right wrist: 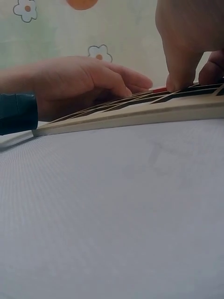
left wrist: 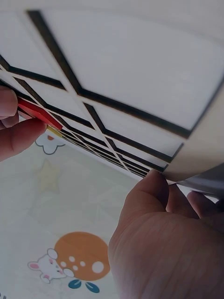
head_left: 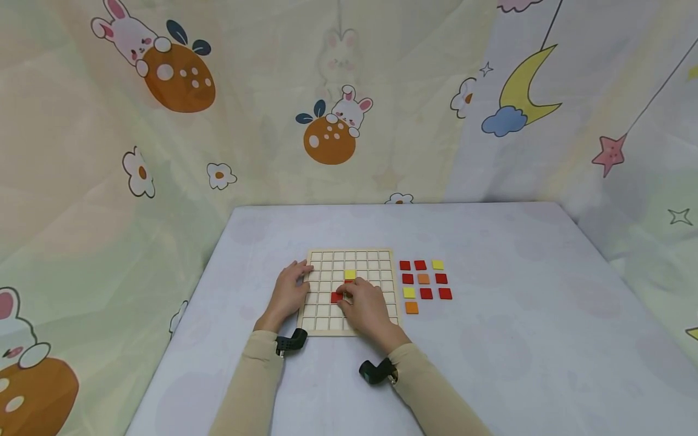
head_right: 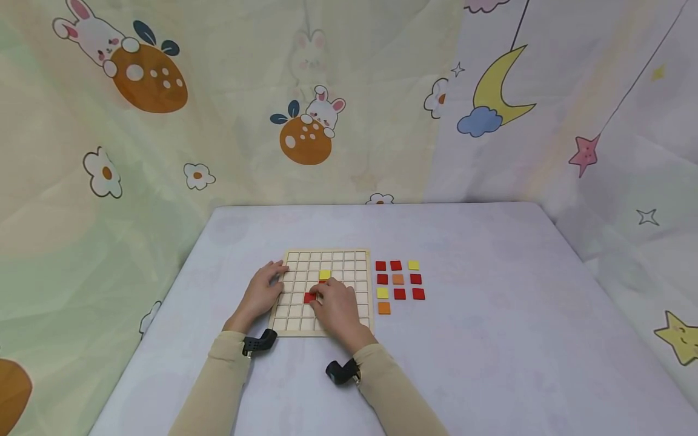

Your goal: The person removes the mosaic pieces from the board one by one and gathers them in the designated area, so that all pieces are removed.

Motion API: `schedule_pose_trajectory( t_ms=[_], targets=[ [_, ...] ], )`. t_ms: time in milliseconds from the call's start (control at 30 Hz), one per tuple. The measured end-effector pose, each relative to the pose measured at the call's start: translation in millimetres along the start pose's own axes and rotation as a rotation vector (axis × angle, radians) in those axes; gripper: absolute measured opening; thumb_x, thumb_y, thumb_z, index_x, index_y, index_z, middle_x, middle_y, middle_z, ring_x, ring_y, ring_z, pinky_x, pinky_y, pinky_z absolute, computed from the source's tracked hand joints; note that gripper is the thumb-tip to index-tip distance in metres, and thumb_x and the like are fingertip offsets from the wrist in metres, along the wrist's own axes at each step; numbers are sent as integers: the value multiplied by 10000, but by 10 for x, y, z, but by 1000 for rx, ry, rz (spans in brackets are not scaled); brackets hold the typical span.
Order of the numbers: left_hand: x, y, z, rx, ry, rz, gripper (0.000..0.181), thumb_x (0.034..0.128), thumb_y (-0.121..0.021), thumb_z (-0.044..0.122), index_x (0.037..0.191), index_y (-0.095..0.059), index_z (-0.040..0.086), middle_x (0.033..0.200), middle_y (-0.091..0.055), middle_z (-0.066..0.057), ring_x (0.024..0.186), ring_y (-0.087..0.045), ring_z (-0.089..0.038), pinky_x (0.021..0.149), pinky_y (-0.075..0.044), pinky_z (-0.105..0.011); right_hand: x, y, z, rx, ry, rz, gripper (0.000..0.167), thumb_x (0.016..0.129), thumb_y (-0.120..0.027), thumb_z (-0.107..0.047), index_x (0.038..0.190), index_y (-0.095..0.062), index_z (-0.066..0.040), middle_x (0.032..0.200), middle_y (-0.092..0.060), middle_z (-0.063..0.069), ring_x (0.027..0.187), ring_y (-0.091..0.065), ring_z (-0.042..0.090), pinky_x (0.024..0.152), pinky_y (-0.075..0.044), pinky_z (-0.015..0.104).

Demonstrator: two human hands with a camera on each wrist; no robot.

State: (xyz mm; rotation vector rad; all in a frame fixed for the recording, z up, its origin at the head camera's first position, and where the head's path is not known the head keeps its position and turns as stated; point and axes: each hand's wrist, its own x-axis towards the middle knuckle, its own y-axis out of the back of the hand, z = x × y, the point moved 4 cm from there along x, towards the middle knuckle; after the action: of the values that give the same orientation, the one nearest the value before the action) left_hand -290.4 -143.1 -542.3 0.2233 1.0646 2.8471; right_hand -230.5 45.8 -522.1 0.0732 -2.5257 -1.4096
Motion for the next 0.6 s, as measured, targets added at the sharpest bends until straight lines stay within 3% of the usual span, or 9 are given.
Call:
schedule_pose_trajectory(
  t_ms=[300,467,600],
  targets=[
    [-2,5,-1,-6,3,-4,389,924,-535,58,1304,-617,64,1503,-442,-98,1464,-242,-295,1229,-150,-467,11,-6,0,30,7,15,190,838,-775,-227,1021,-726,-210,922,-595,-46,822,-550,128,736,-439,302],
    [1,0,-9,2,4,-7,407,918,-531,61,1317,-609,70,1512,-431,-89,1466,-233,-295,1225,-154,-489,10,-30,-9,119,35,24,232,830,-778,-163,1039,-678,-157,1008,-608,-28,880,-574,134,810,-536,291],
    [-2,2,-6,-5,6,-3,411,913,-530,61,1316,-610,71,1510,-434,-89,1465,-234,-301,1216,-171,-518,3,-45,-24,158,52,18,232,839,-762,-136,1051,-667,-136,1014,-616,-26,883,-575,126,811,-547,285]
  ],
)
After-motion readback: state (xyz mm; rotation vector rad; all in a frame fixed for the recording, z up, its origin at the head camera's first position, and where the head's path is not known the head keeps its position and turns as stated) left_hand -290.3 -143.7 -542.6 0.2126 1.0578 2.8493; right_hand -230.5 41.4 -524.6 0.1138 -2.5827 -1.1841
